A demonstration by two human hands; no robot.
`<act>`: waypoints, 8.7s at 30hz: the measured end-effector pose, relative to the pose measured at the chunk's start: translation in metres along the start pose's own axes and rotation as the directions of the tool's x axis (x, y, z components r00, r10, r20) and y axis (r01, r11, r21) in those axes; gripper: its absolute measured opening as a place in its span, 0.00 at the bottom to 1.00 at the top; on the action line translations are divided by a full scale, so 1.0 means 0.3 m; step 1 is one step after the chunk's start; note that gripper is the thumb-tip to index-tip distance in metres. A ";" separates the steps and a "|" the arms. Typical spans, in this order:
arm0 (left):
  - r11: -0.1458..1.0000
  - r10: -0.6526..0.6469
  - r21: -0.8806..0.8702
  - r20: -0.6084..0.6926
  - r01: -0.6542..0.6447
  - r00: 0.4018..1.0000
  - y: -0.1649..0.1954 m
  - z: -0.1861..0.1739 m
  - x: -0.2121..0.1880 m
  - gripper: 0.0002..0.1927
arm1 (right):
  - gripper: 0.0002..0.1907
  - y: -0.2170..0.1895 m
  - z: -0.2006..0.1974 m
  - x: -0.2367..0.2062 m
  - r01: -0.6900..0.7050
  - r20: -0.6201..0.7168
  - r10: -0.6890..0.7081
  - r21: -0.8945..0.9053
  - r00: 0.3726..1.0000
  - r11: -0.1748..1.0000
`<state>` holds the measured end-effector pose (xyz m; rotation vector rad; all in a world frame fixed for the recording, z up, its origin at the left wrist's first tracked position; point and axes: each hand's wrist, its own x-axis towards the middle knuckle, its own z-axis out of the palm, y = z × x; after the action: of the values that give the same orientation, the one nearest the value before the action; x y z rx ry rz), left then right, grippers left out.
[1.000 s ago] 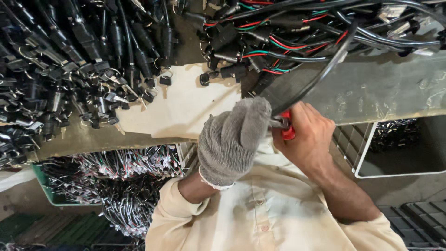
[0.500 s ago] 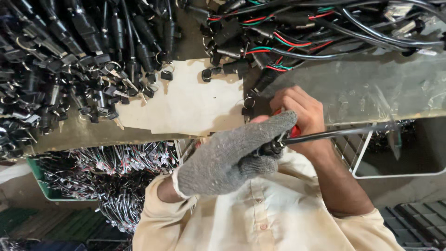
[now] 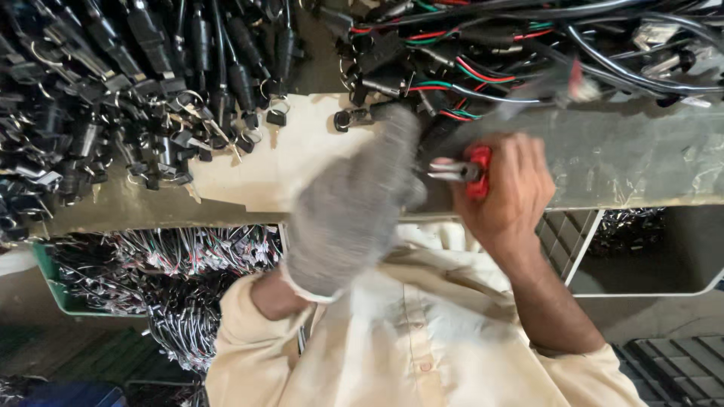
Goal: The person holds a black cable against the workbench and uses red-handled pliers to cut and pull the outer insulation off the cable end, exposing inner red and green wires. They work through cable after cable, setting each stripped cable aside and picking up the next one.
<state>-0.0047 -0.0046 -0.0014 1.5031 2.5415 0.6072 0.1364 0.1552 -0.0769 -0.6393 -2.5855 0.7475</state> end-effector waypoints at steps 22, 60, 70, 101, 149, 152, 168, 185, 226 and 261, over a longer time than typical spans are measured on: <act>0.519 0.356 -0.852 0.294 0.074 0.887 0.212 0.150 -0.202 0.33 | 0.34 0.023 0.047 -0.015 0.119 -0.043 -0.137 -0.298 0.990 0.947; 0.894 -0.448 0.103 0.162 0.436 0.879 -0.497 0.315 -0.221 0.33 | 0.17 0.032 -0.173 0.293 0.242 -0.167 -0.335 -0.415 0.927 0.877; 0.970 0.144 -0.125 -0.393 -0.208 0.908 -0.082 -0.133 -0.297 0.33 | 0.06 -0.080 -0.232 0.355 0.224 -0.232 -0.198 0.092 0.952 0.970; 0.846 0.146 -0.420 -0.412 -0.330 0.900 -0.094 -0.082 0.147 0.30 | 0.09 0.074 -0.407 0.304 0.520 -0.053 -0.524 -0.069 0.850 0.851; 0.379 0.463 -0.919 0.089 -0.107 0.882 0.253 0.130 -0.034 0.17 | 0.19 -0.191 -0.398 -0.005 -0.083 0.103 -0.079 0.971 0.992 0.225; 0.424 0.517 -0.897 0.127 -0.125 0.846 0.260 0.163 -0.060 0.16 | 0.14 -0.093 -0.470 -0.060 -0.065 0.067 -0.087 0.998 0.994 0.024; -0.499 0.028 -0.782 0.416 0.373 0.909 -0.081 0.119 -0.090 0.20 | 0.26 -0.058 -0.028 0.025 -0.309 0.408 -0.149 0.843 0.901 0.440; 0.665 -0.174 -0.746 -0.114 0.032 0.978 -0.018 0.097 -0.061 0.18 | 0.27 -0.019 -0.028 0.006 0.196 0.112 -0.288 0.502 0.951 0.842; 0.529 0.333 -0.830 0.009 -0.178 0.943 0.139 0.127 0.039 0.12 | 0.17 -0.045 -0.321 0.205 -0.212 0.210 -0.040 0.976 0.977 -0.055; 0.674 -0.172 -0.738 -0.114 0.033 0.978 -0.002 0.119 -0.049 0.22 | 0.25 -0.078 -0.053 0.007 0.201 0.009 -0.220 0.373 0.975 0.906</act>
<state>0.0131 -0.0077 -0.0356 1.0178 2.0175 1.5679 0.1347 0.1450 -0.0504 -0.2218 -2.4078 1.1492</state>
